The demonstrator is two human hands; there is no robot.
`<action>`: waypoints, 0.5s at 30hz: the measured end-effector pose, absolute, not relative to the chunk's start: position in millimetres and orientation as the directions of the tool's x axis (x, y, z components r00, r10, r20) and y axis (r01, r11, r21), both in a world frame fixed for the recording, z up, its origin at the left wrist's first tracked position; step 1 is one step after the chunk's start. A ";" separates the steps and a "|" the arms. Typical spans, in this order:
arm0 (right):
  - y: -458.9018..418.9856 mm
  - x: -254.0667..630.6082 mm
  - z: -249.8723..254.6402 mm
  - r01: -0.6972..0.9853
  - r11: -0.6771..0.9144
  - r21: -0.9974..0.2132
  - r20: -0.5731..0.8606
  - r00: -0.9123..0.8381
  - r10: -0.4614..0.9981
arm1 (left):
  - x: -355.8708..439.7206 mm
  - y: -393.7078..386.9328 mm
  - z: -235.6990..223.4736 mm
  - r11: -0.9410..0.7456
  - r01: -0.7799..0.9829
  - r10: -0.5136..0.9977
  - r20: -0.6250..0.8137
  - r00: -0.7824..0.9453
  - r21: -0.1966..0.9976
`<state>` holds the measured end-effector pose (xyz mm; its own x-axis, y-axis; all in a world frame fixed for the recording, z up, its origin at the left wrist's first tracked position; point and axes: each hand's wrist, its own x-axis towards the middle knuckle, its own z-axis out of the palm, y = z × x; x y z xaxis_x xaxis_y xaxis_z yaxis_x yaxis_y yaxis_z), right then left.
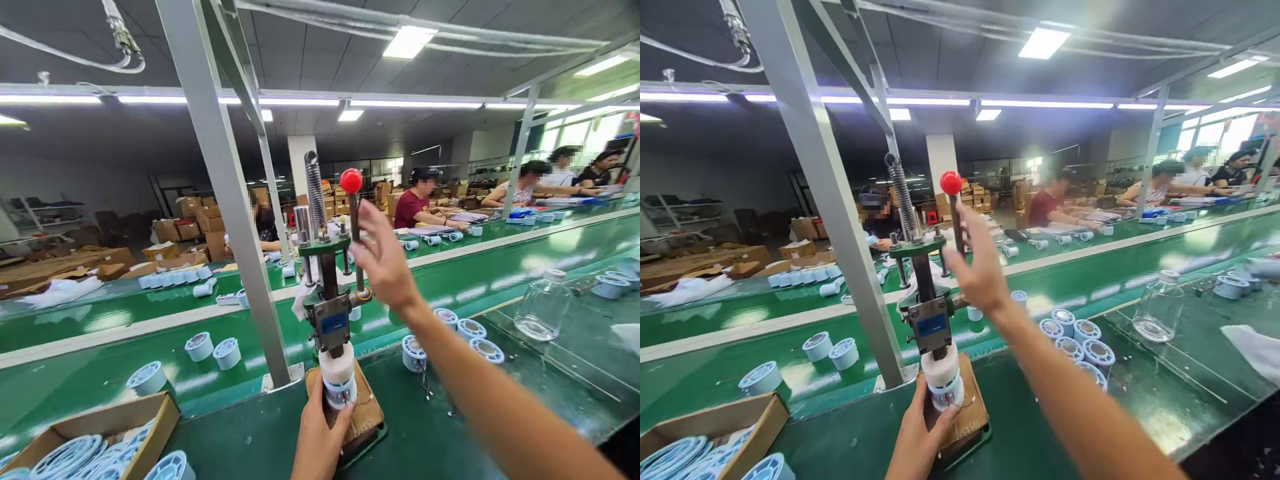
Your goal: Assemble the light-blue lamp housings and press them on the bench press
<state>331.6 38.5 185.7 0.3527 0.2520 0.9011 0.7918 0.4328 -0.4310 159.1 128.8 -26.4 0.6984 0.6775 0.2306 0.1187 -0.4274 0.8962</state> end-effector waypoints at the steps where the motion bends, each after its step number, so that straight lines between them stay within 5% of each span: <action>1: 42.0 319.0 152.7 0.768 0.413 -0.489 0.872 0.436 0.222 | 160.1 133.4 -33.0 -0.434 0.097 0.691 0.261 0.674 0.896; 3: 46.3 289.9 75.5 0.693 0.373 -0.617 0.777 0.610 0.153 | 162.3 143.8 -44.5 -0.433 0.045 0.705 0.308 0.639 0.900; 8: 63.6 241.0 -34.9 0.414 0.176 -0.893 0.438 0.713 0.548 | 161.5 167.2 -56.8 -0.321 0.048 0.663 0.188 0.725 0.946; 12: 72.1 248.2 -26.1 0.471 0.095 -0.877 0.465 0.785 0.410 | 160.7 177.5 -61.8 -0.256 0.038 0.670 0.149 0.727 0.966; 15: 56.1 270.8 -17.6 0.620 -0.294 -0.728 0.467 0.762 0.449 | 162.1 179.9 -63.2 -0.239 0.006 0.685 0.164 0.710 0.971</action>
